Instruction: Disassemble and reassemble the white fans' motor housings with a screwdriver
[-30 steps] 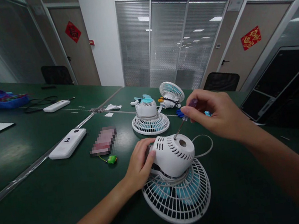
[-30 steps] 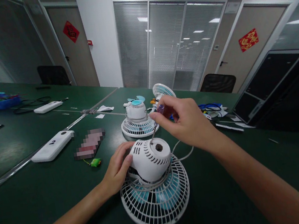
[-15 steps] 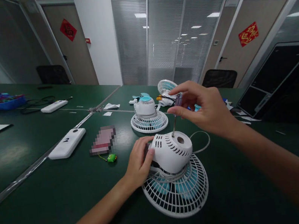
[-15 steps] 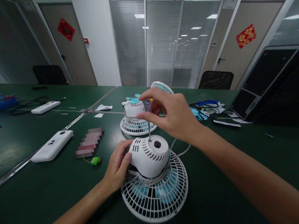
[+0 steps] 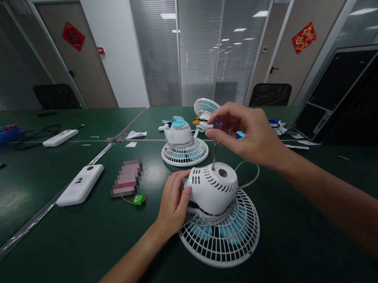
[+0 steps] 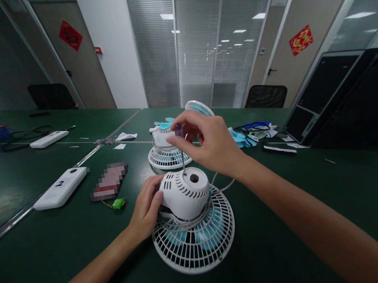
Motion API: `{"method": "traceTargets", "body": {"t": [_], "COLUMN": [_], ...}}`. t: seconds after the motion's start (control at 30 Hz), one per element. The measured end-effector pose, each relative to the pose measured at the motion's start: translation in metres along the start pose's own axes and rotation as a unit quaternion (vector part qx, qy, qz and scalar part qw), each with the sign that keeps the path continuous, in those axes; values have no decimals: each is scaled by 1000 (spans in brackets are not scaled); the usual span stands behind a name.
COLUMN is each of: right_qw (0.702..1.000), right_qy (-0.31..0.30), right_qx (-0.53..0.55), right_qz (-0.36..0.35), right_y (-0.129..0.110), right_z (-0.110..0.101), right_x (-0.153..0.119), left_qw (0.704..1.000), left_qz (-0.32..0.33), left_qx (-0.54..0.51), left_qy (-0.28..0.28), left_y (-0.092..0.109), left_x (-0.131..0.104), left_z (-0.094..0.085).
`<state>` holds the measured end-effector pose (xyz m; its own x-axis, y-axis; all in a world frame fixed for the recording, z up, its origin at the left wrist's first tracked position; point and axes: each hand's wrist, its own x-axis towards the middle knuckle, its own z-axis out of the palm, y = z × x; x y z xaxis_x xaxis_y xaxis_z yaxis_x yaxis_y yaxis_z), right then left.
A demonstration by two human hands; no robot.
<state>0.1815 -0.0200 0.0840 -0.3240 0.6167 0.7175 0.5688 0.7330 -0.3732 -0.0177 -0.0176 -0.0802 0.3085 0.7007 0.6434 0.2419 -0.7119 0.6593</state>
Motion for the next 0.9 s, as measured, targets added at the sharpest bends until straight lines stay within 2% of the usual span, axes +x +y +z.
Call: {"method": "traceTargets", "body": {"t": [0.23, 0.47, 0.7, 0.9], "right_qw": [999, 999, 998, 984], "right_qy": [-17, -37, 2, -4], "right_qx": [-36, -3, -66, -170], "right_qz": [-4, 6, -14, -52], "right_y": [2, 0, 2, -7], "right_z": [-2, -8, -8, -14], "right_x": [2, -2, 3, 3], "left_qw": [1000, 1000, 1000, 1000], "left_qz": [-5, -3, -2, -7], "left_qx": [5, 3, 6, 8], "left_qy": [-2, -2, -4, -6], "left_y": [0, -1, -1, 1], "left_x": [0, 0, 0, 1], "left_z": [-1, 0, 0, -1]}}
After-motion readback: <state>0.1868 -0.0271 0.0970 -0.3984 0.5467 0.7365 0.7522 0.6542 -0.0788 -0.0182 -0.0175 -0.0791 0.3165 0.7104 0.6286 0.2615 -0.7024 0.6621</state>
